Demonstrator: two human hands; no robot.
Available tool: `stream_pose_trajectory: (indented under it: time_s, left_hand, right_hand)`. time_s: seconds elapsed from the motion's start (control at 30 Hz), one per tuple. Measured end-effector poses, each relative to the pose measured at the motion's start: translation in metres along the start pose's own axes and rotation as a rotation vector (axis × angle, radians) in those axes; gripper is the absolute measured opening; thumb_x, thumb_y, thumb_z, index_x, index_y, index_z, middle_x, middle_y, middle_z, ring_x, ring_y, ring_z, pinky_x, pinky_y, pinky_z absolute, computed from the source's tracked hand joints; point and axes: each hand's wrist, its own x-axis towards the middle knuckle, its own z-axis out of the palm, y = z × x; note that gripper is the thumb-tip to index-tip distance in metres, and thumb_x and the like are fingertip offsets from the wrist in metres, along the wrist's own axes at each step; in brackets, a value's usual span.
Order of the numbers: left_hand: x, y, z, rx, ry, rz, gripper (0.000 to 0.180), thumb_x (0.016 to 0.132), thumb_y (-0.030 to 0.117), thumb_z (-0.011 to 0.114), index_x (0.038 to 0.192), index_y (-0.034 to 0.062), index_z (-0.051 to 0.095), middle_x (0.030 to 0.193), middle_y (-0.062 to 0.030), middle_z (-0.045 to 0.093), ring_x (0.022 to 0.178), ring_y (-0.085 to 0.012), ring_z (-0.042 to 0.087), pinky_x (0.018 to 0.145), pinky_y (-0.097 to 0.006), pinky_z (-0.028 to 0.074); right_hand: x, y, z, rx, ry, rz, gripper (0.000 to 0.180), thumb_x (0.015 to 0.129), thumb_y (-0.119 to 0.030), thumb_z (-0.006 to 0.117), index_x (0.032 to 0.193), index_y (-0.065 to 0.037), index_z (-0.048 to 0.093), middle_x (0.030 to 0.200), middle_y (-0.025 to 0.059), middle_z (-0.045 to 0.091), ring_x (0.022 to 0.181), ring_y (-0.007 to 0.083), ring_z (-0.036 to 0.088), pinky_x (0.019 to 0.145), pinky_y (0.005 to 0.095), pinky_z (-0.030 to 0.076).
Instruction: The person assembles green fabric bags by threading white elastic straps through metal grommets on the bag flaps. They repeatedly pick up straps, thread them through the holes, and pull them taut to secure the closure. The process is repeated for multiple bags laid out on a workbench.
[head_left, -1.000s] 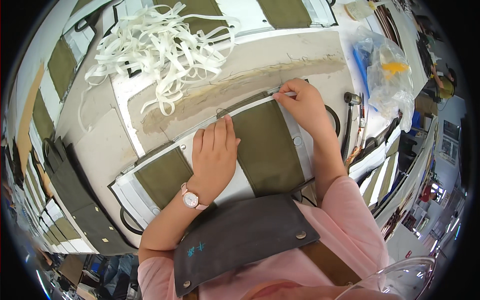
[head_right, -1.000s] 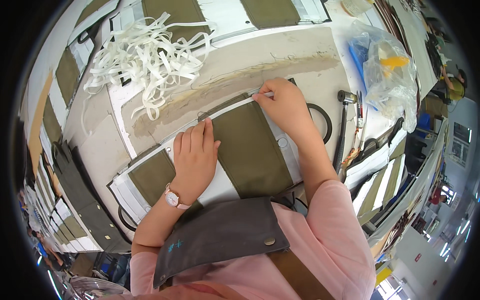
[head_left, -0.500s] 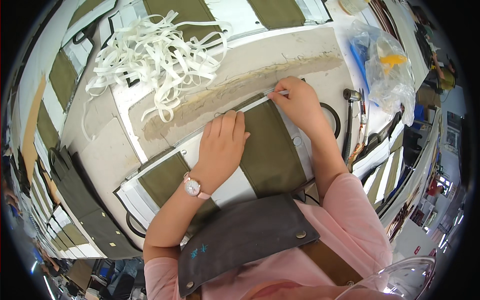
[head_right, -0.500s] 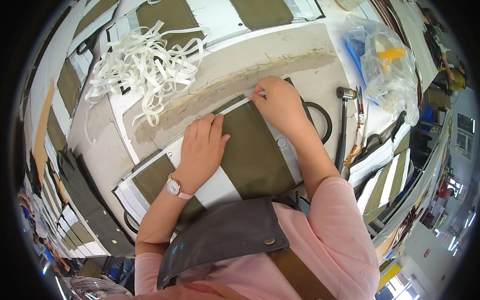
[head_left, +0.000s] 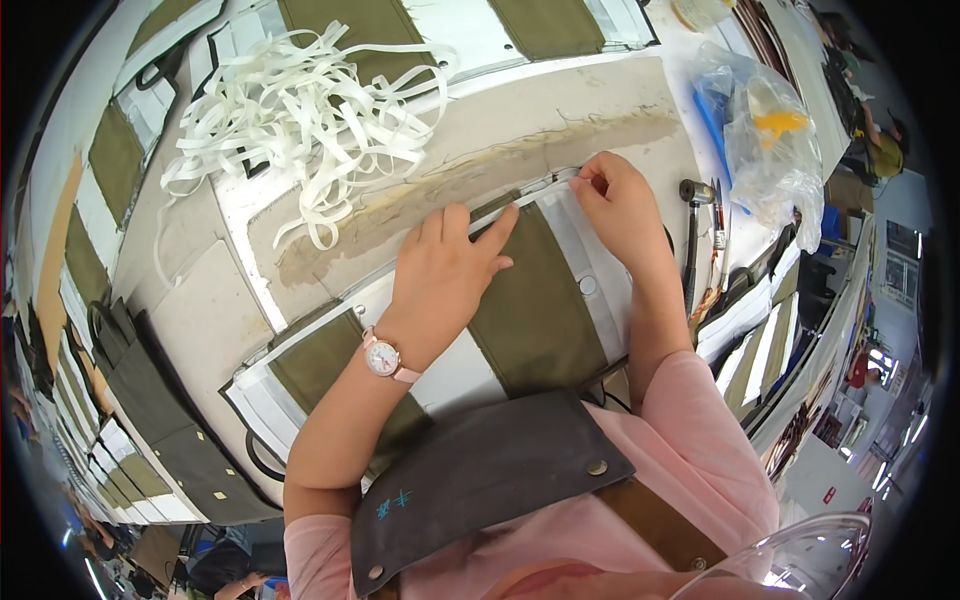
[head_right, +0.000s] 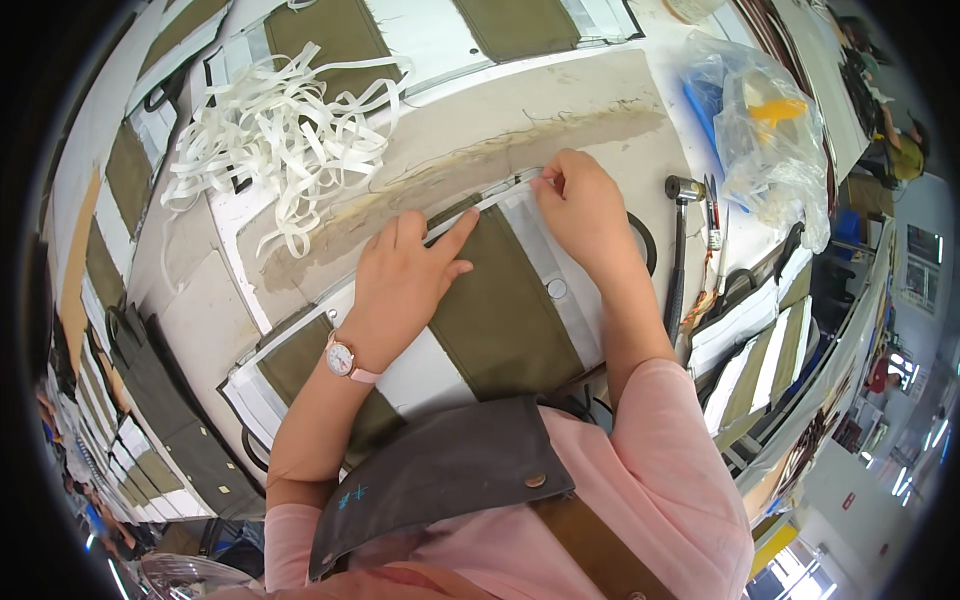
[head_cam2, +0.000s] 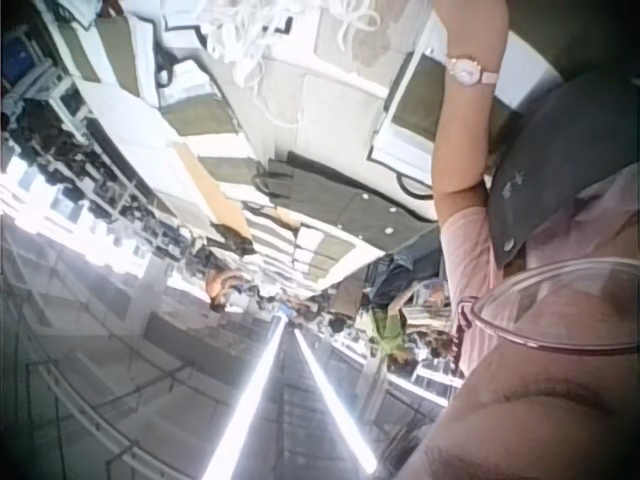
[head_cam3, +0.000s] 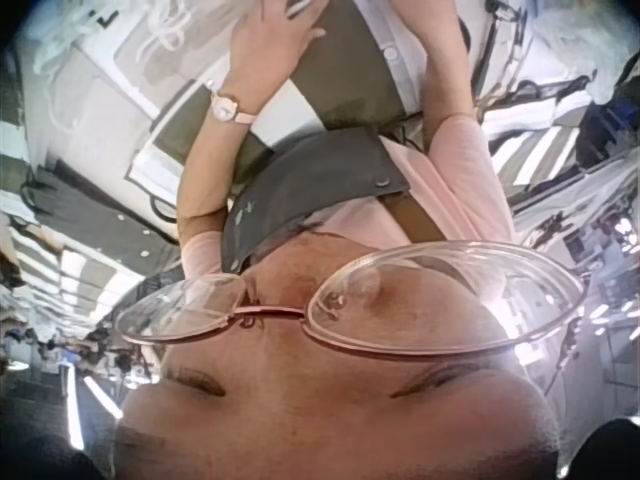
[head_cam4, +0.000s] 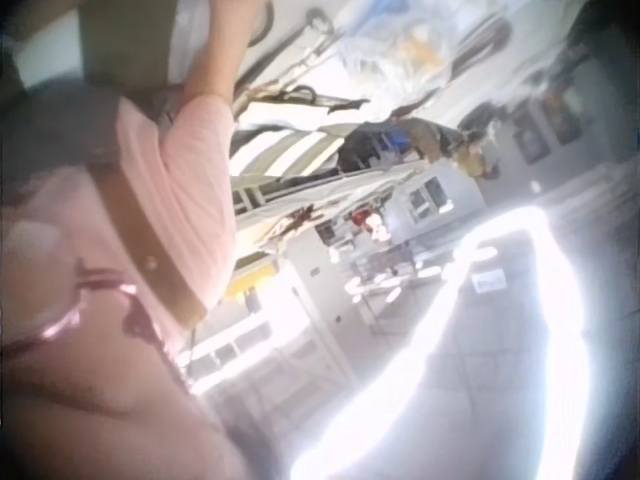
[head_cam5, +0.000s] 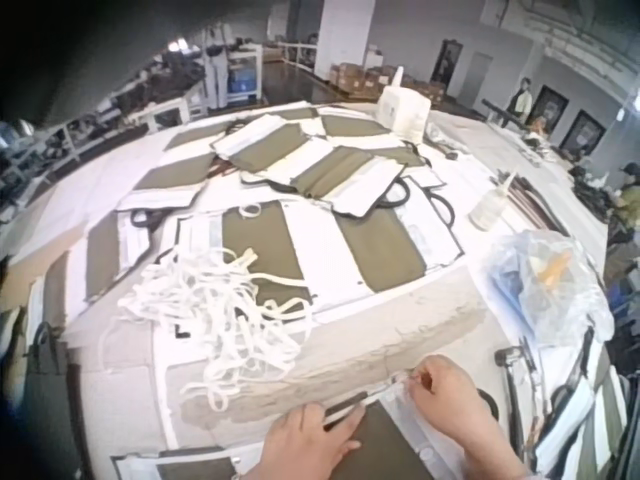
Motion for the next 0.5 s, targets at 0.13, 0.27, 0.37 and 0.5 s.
stream_pose_trajectory:
  time_s: [0.13,0.27,0.37,0.5]
  left_hand:
    - [0.002,0.001,-0.001,0.027,-0.035,-0.002,0.061,0.078,0.036,0.071,0.136,0.0316,0.053,0.086,-0.0069,0.042,0.078,-0.0230,0.049,0.066,-0.035,0.045]
    - [0.006,0.002,-0.006,0.054,-0.052,0.006,0.063,0.077,0.039,0.072,0.137,0.0334,0.052,0.086,-0.0075,0.042,0.076,-0.0228,0.049,0.063,-0.034,0.046]
    - [0.010,0.004,-0.005,0.061,-0.061,-0.001,0.064,0.076,0.040,0.072,0.137,0.0343,0.052,0.086,-0.0080,0.042,0.075,-0.0228,0.050,0.062,-0.034,0.046]
    - [0.011,0.006,-0.003,0.097,-0.093,-0.010,0.064,0.076,0.041,0.072,0.137,0.0344,0.052,0.087,-0.0084,0.043,0.076,-0.0233,0.050,0.062,-0.034,0.046]
  right_hand:
    - [0.003,0.003,0.006,-0.083,0.036,-0.043,0.018,0.081,-0.014,0.067,0.080,-0.001,0.055,0.079,0.0166,0.059,0.073,0.0346,0.058,0.066,0.0421,0.046]
    - [0.006,0.008,0.011,-0.121,0.073,-0.095,0.016,0.082,-0.012,0.067,0.080,0.000,0.056,0.074,0.0151,0.058,0.066,0.0288,0.055,0.062,0.0379,0.045]
    - [0.005,0.005,0.011,-0.157,0.077,-0.086,0.015,0.082,-0.011,0.067,0.080,0.000,0.056,0.077,0.0160,0.059,0.069,0.0318,0.057,0.063,0.0407,0.046]
    - [-0.001,0.003,0.012,-0.118,0.171,-0.065,0.012,0.081,-0.007,0.065,0.080,-0.001,0.055,0.080,0.0168,0.060,0.075,0.0356,0.059,0.065,0.0441,0.047]
